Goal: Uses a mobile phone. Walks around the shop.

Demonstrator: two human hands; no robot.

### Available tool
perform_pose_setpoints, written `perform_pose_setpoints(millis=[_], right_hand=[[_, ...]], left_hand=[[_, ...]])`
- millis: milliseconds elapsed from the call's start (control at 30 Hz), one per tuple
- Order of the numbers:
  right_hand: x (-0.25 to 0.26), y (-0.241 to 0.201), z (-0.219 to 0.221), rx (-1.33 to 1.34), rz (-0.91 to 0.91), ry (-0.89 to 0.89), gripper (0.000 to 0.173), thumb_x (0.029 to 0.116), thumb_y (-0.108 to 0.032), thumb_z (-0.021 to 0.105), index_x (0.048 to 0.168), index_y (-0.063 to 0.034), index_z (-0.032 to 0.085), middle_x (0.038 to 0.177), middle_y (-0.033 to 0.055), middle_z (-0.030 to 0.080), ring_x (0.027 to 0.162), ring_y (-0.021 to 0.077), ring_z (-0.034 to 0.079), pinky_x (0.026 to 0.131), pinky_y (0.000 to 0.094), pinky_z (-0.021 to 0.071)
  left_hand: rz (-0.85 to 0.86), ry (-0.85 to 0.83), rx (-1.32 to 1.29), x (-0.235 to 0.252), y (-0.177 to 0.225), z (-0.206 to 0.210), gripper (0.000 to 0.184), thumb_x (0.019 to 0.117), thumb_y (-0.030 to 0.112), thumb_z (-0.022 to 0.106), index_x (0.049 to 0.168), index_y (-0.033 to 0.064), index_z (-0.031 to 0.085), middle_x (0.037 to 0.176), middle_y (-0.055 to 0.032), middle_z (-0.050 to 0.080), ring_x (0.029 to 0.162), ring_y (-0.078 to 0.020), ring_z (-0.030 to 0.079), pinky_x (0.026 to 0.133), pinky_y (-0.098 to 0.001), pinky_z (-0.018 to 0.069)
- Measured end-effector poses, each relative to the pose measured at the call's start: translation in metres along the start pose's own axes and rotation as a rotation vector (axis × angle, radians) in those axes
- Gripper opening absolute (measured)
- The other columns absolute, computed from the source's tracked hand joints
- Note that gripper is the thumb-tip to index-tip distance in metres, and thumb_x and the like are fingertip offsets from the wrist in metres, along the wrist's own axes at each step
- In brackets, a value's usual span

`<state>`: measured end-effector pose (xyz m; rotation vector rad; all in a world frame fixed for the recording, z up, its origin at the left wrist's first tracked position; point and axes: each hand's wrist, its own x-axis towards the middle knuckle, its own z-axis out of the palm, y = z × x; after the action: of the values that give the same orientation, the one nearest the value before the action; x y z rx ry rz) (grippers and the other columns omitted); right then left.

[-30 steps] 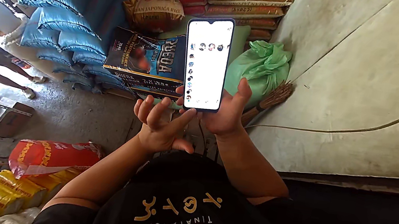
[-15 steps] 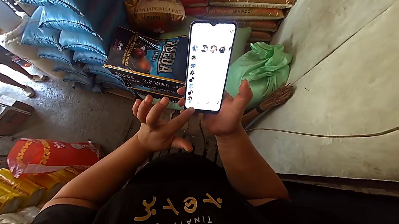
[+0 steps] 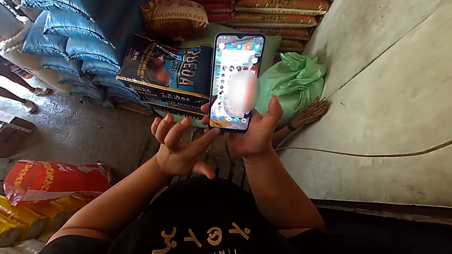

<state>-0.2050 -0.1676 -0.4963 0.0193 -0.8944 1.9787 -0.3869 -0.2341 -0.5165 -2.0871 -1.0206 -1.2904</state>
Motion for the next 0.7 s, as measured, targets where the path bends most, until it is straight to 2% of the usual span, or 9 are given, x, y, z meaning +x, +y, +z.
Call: perform_pose_setpoints(millis=[100, 267, 367, 500, 533, 567, 600, 667, 700], right_hand=[[-0.001, -0.001, 0.002, -0.027, 0.008, 0.023, 0.1, 0.0779, -0.092, 0.045, 0.135, -0.0104, 0.054, 0.117, 0.019, 0.071, 0.1, 0.0318, 0.073, 0.079, 0.0428, 0.0618], [-0.003, -0.001, 0.002, -0.048, 0.012, 0.03, 0.1, 0.0778, -0.093, 0.043, 0.136, -0.0119, 0.054, 0.117, 0.0185, 0.072, 0.1, 0.0315, 0.073, 0.079, 0.0426, 0.0622], [-0.005, -0.001, 0.004, -0.079, 0.04, 0.082, 0.099, 0.0768, -0.096, 0.039, 0.133, -0.0165, 0.058, 0.116, 0.016, 0.072, 0.094, 0.0284, 0.074, 0.072, 0.0391, 0.0625], [-0.005, -0.001, 0.004, -0.057, 0.042, 0.074, 0.101, 0.0784, -0.095, 0.036, 0.136, -0.0147, 0.055, 0.117, 0.0181, 0.072, 0.095, 0.0306, 0.074, 0.073, 0.0412, 0.0626], [-0.005, -0.002, 0.005, -0.064, 0.029, 0.071, 0.101, 0.0789, -0.095, 0.035, 0.137, -0.0141, 0.054, 0.118, 0.0178, 0.071, 0.096, 0.0304, 0.074, 0.074, 0.0416, 0.0625], [-0.005, -0.002, 0.006, -0.071, 0.011, 0.075, 0.099, 0.0797, -0.094, 0.038, 0.137, -0.0146, 0.054, 0.12, 0.0163, 0.071, 0.099, 0.0298, 0.073, 0.076, 0.0429, 0.063], [-0.005, -0.002, 0.007, -0.091, -0.007, 0.089, 0.095, 0.08, -0.092, 0.042, 0.136, -0.0166, 0.056, 0.121, 0.0132, 0.071, 0.101, 0.028, 0.073, 0.076, 0.0433, 0.0636], [-0.004, 0.0, 0.006, -0.173, -0.039, 0.117, 0.091, 0.0799, -0.092, 0.044, 0.134, -0.0202, 0.058, 0.121, 0.0066, 0.071, 0.105, 0.0221, 0.072, 0.081, 0.0411, 0.0624], [-0.003, 0.002, 0.007, -0.239, -0.068, 0.148, 0.09, 0.0789, -0.093, 0.044, 0.132, -0.0214, 0.06, 0.119, 0.0022, 0.072, 0.106, 0.0177, 0.071, 0.084, 0.0393, 0.0616]], left_hand=[[0.0, 0.008, -0.001, 0.0, 0.001, 0.0, 0.077, 0.0929, 0.084, 0.03, 0.138, 0.031, 0.062, 0.169, 0.011, 0.018, 0.157, -0.0096, -0.004, 0.125, -0.0441, -0.0084], [-0.006, 0.002, 0.0, 0.0, 0.002, 0.001, 0.077, 0.0931, 0.084, 0.029, 0.138, 0.0311, 0.063, 0.17, 0.011, 0.017, 0.157, -0.01, -0.005, 0.125, -0.0441, -0.008], [-0.001, 0.007, -0.009, 0.0, 0.003, 0.002, 0.077, 0.0931, 0.084, 0.028, 0.136, 0.0301, 0.064, 0.169, 0.0107, 0.019, 0.157, -0.0108, -0.004, 0.125, -0.0442, -0.0077], [-0.015, -0.008, -0.013, 0.003, 0.005, 0.003, 0.078, 0.0928, 0.084, 0.03, 0.141, 0.0307, 0.06, 0.169, 0.0096, 0.018, 0.158, -0.0124, -0.002, 0.125, -0.0459, -0.0067], [-0.059, -0.034, -0.011, 0.005, 0.008, 0.002, 0.078, 0.0931, 0.083, 0.032, 0.145, 0.0301, 0.055, 0.168, 0.0072, 0.021, 0.157, -0.0133, 0.003, 0.126, -0.0459, -0.0011], [-0.13, -0.073, -0.031, 0.009, 0.012, 0.001, 0.079, 0.0944, 0.081, 0.035, 0.149, 0.0263, 0.048, 0.165, 0.0016, 0.026, 0.155, -0.0155, 0.015, 0.125, -0.0458, 0.0098], [-0.224, -0.127, -0.106, 0.016, 0.016, 0.0, 0.082, 0.0962, 0.076, 0.042, 0.154, 0.0181, 0.039, 0.162, -0.0084, 0.031, 0.15, -0.0199, 0.028, 0.121, -0.0454, 0.0231], [-0.497, -0.263, -0.388, 0.034, 0.024, -0.005, 0.092, 0.0971, 0.062, 0.059, 0.159, 0.0036, 0.025, 0.159, -0.0254, 0.031, 0.142, -0.0267, 0.043, 0.113, -0.0443, 0.0431], [-0.646, -0.318, -0.534, 0.043, 0.025, -0.005, 0.097, 0.0954, 0.058, 0.065, 0.161, 0.0014, 0.021, 0.158, -0.0271, 0.032, 0.139, -0.0266, 0.047, 0.109, -0.0435, 0.0475]])
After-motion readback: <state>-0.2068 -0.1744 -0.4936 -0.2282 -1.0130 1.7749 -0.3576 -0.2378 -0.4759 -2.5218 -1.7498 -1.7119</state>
